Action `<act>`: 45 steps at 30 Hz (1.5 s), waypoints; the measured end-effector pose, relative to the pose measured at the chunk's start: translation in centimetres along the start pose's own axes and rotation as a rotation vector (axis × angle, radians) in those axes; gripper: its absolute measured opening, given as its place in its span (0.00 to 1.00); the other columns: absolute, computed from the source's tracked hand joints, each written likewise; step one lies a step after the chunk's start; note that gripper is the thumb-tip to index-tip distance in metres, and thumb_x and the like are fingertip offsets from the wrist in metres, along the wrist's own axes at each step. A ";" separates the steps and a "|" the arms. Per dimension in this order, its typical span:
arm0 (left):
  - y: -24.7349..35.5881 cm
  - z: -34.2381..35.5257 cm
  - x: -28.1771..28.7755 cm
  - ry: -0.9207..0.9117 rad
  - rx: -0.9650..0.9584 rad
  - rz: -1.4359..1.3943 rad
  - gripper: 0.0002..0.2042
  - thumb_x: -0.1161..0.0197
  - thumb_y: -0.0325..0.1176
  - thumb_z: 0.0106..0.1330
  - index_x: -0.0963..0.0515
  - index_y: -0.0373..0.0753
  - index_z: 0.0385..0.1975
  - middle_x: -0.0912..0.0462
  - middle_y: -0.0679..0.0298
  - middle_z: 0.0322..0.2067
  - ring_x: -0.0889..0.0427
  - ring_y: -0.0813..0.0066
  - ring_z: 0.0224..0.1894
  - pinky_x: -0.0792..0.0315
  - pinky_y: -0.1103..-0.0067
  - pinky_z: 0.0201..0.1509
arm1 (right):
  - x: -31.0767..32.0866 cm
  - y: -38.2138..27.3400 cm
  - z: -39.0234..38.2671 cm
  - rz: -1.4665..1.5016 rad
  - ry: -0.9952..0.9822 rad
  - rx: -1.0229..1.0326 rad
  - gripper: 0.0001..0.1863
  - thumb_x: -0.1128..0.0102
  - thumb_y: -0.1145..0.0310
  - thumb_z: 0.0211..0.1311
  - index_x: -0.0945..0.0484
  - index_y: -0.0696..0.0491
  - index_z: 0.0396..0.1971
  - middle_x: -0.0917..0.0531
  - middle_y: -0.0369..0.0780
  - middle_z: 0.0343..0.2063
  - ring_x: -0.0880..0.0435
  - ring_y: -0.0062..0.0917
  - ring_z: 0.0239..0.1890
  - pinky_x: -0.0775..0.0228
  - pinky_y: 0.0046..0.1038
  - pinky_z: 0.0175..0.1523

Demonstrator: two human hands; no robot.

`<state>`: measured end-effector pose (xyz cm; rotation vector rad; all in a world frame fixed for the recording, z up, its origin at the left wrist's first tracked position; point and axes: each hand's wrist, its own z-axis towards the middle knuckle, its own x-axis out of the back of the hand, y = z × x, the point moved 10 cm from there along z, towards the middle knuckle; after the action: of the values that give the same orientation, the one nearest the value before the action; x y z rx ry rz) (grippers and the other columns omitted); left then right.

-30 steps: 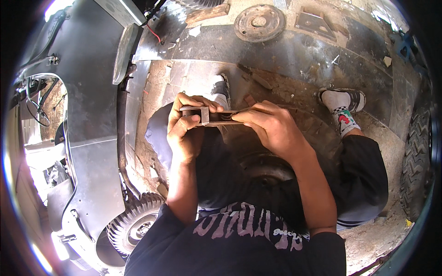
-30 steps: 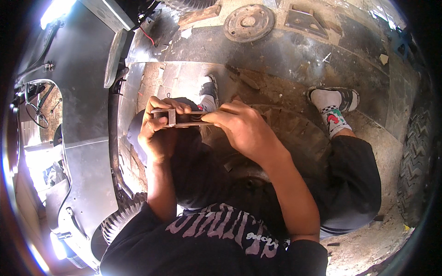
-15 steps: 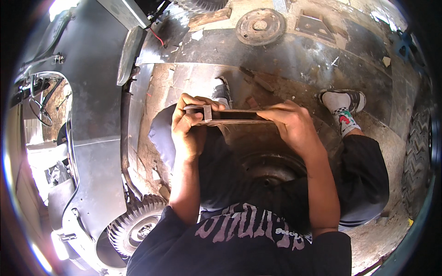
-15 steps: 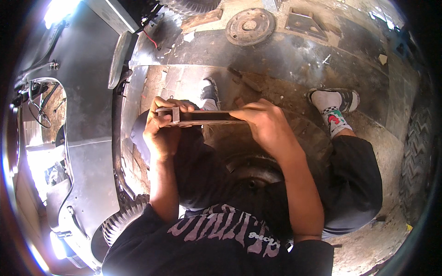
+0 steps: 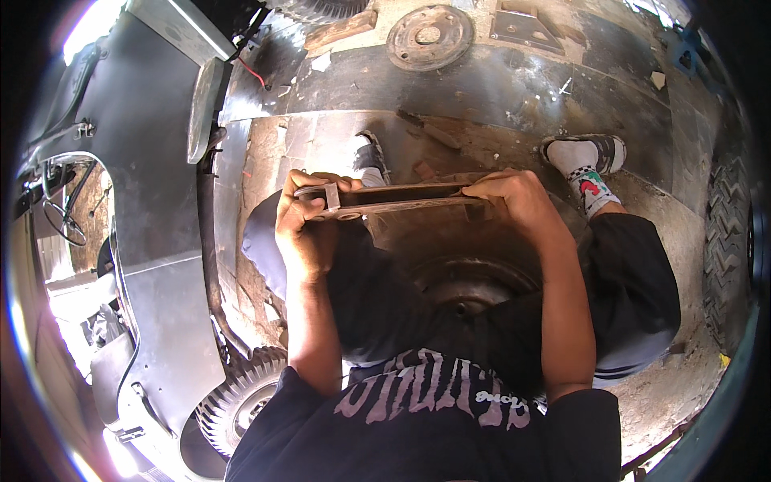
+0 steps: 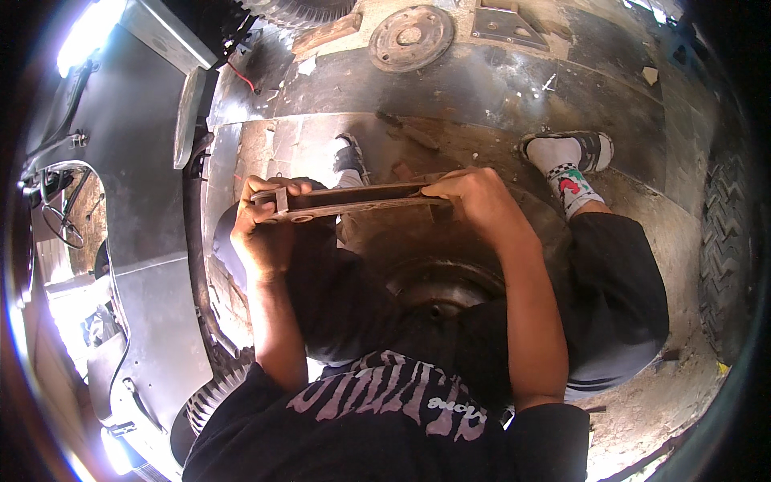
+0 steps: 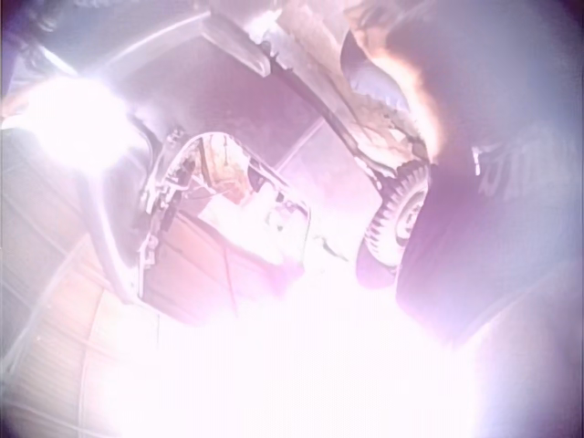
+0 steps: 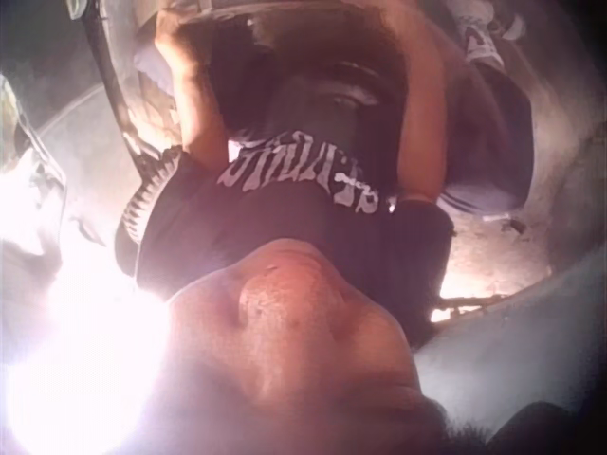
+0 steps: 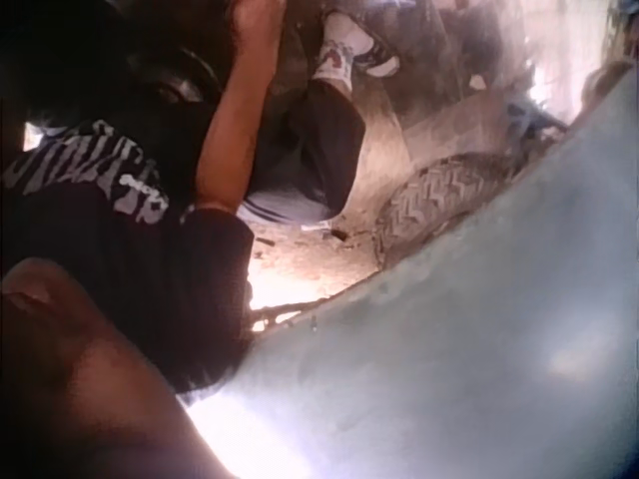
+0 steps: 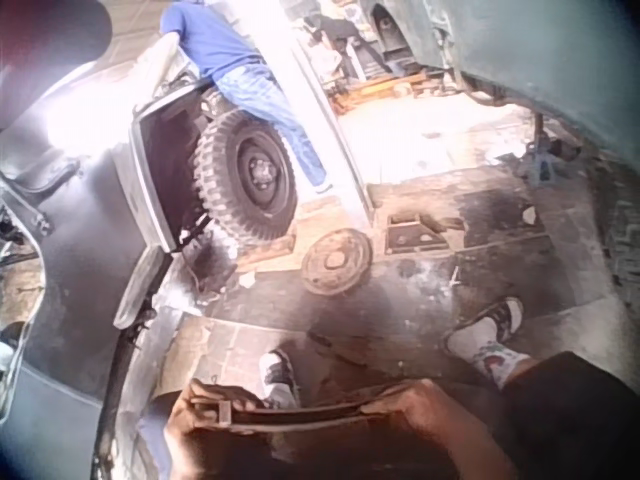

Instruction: The person sits on the floor and uses a metal tool to pry and adjust the bead of a large tractor tire. They repeatedly reposition the tool and apply leverage to work the tire bead against the rim.

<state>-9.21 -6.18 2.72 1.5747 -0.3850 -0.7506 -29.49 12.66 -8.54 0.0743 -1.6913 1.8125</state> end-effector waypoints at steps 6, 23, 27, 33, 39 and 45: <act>-0.4 0.2 0.3 0.084 0.053 0.033 0.13 0.42 0.33 0.60 0.26 0.33 0.41 0.17 0.46 0.40 0.16 0.45 0.51 0.27 0.54 0.66 | 1.2 -2.8 0.0 -0.032 0.152 0.101 0.19 0.42 0.81 0.62 0.09 0.52 0.48 0.08 0.46 0.46 0.10 0.43 0.49 0.19 0.39 0.59; 1.0 -1.4 -0.2 0.016 -0.087 0.467 0.25 0.26 0.24 0.67 0.27 0.37 0.63 0.12 0.51 0.47 0.12 0.64 0.51 0.18 0.70 0.57 | 0.9 4.7 -2.7 0.171 0.153 -0.451 0.25 0.31 0.49 0.73 0.14 0.56 0.55 0.09 0.48 0.42 0.07 0.31 0.34 0.19 0.33 0.46; 2.2 -1.2 0.4 0.149 -0.205 0.719 0.17 0.22 0.29 0.67 0.20 0.35 0.52 0.10 0.56 0.40 0.13 0.76 0.44 0.20 0.78 0.51 | 1.5 5.8 -2.6 0.277 0.315 -0.539 0.30 0.33 0.43 0.72 0.14 0.57 0.54 0.09 0.47 0.39 0.07 0.29 0.36 0.20 0.32 0.44; 3.5 -1.7 -2.5 0.286 -0.394 0.841 0.08 0.24 0.31 0.69 0.14 0.35 0.41 0.09 0.60 0.37 0.14 0.77 0.39 0.21 0.78 0.48 | -0.5 9.7 -2.9 0.594 0.484 -0.560 0.31 0.32 0.43 0.72 0.16 0.57 0.56 0.10 0.40 0.38 0.12 0.23 0.27 0.21 0.26 0.39; 4.8 -1.0 -4.8 0.257 -0.479 1.100 0.15 0.29 0.42 0.74 0.11 0.32 0.40 0.09 0.57 0.32 0.14 0.77 0.36 0.22 0.76 0.45 | -1.3 8.3 -2.5 0.550 0.521 -0.520 0.24 0.30 0.51 0.72 0.16 0.57 0.52 0.11 0.39 0.36 0.14 0.21 0.26 0.21 0.27 0.34; 6.3 2.4 -9.5 -0.017 -0.200 1.413 0.20 0.34 0.47 0.76 0.11 0.32 0.36 0.12 0.54 0.24 0.15 0.75 0.27 0.25 0.72 0.31 | -1.5 7.3 -1.9 0.696 0.676 -0.416 0.17 0.30 0.56 0.74 0.15 0.55 0.50 0.12 0.35 0.31 0.18 0.18 0.22 0.25 0.24 0.29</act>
<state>-16.62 -2.84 11.08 0.7659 -1.1965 0.3021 -31.11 14.03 -15.92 -1.2894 -1.6193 1.5835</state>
